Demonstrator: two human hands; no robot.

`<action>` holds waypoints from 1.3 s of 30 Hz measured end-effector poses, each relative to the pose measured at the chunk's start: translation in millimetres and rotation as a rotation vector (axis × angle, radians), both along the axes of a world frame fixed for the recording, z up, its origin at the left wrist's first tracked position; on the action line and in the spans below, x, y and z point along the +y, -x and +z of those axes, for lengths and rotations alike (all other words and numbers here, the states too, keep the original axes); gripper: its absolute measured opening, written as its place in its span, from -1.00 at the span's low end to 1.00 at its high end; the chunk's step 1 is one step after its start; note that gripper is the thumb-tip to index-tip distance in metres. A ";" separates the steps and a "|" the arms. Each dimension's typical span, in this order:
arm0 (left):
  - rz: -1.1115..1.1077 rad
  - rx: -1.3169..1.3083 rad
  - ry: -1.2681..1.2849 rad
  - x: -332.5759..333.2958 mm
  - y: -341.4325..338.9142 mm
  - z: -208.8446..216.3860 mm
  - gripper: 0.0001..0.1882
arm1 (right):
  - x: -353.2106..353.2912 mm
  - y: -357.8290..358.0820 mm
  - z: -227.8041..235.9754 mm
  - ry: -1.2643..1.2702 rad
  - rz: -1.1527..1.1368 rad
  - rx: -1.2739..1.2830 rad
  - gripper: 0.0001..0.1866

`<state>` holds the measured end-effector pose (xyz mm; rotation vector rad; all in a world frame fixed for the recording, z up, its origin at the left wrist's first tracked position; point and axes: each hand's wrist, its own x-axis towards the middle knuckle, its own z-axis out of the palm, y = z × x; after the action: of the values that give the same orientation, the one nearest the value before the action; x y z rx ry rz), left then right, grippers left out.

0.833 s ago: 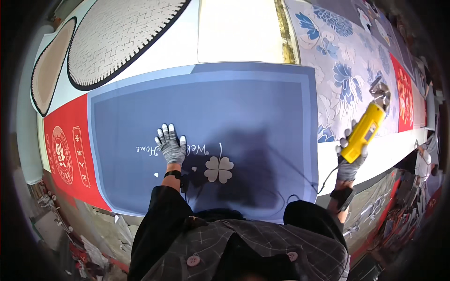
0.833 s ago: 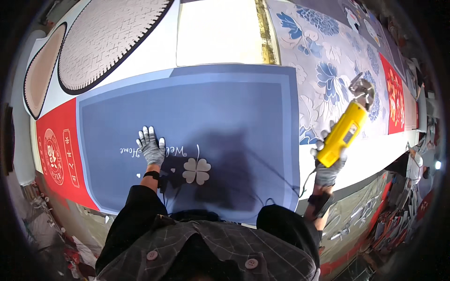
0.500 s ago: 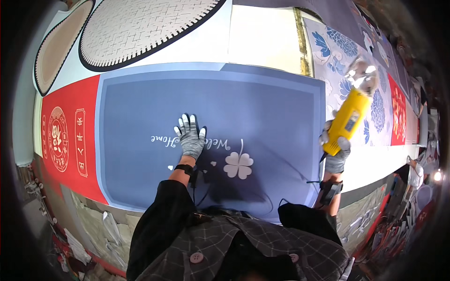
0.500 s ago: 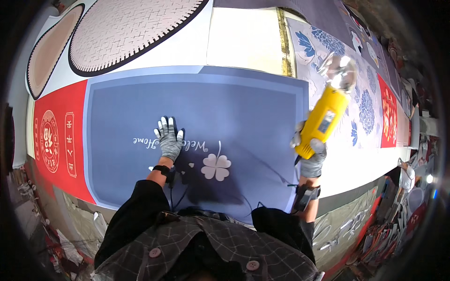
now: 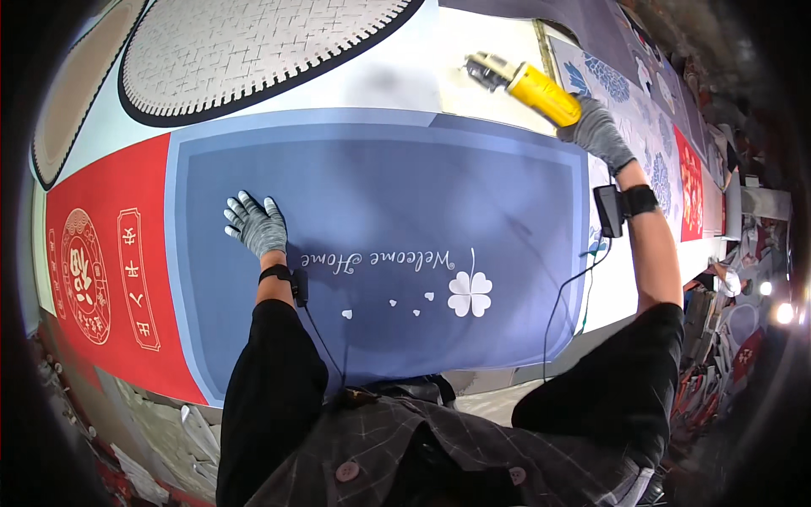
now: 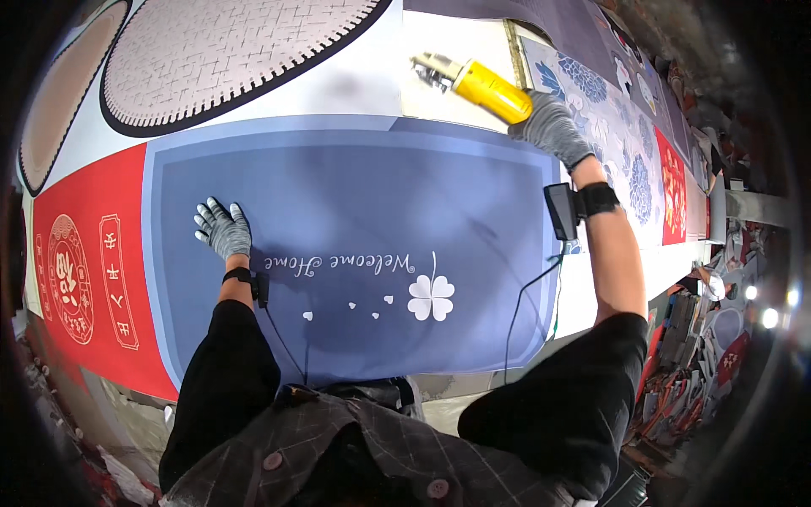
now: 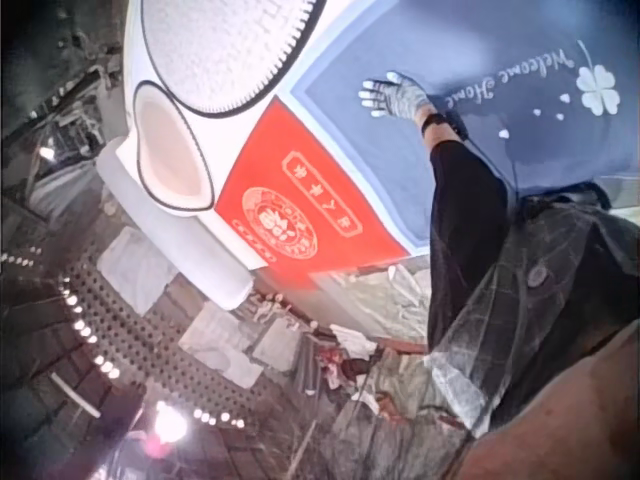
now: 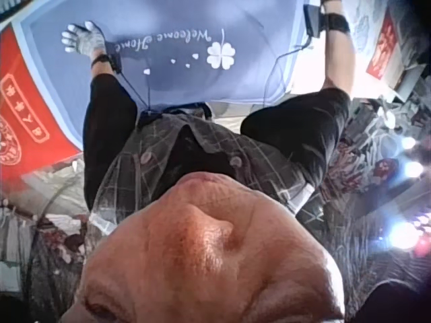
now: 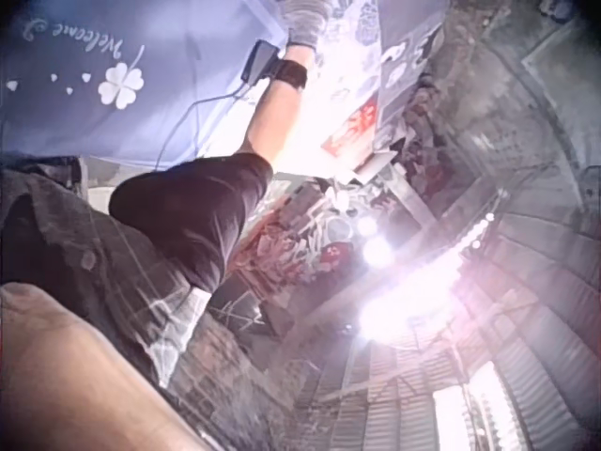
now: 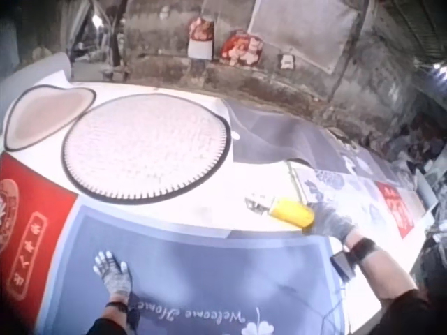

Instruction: Using a handheld electric cutter to trim the edges and cut specific shapes out of plastic or foam mats on a large production table.

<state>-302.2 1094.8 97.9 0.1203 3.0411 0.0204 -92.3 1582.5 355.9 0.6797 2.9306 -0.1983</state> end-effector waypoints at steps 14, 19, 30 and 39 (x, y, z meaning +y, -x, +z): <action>0.006 0.042 0.025 -9.1 5.0 -11.2 -0.35 | 38.9 78.5 -90.8 -0.083 0.162 -0.557 -0.52; -0.006 0.070 0.018 -9.7 5.9 -16.6 -0.36 | 48.6 84.8 -100.9 -0.035 0.191 -0.560 -0.52; -0.010 0.070 0.023 -10.4 5.7 -21.6 -0.35 | 59.0 91.6 -115.7 -0.045 0.262 -0.588 -0.46; -0.032 0.114 0.017 -11.5 4.6 -26.8 -0.37 | 59.8 97.3 -129.2 -0.016 0.331 -0.557 -0.50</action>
<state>-306.9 1083.3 71.2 0.1750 3.1513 -0.0147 -189.6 1642.3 226.7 0.1934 2.4517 0.0456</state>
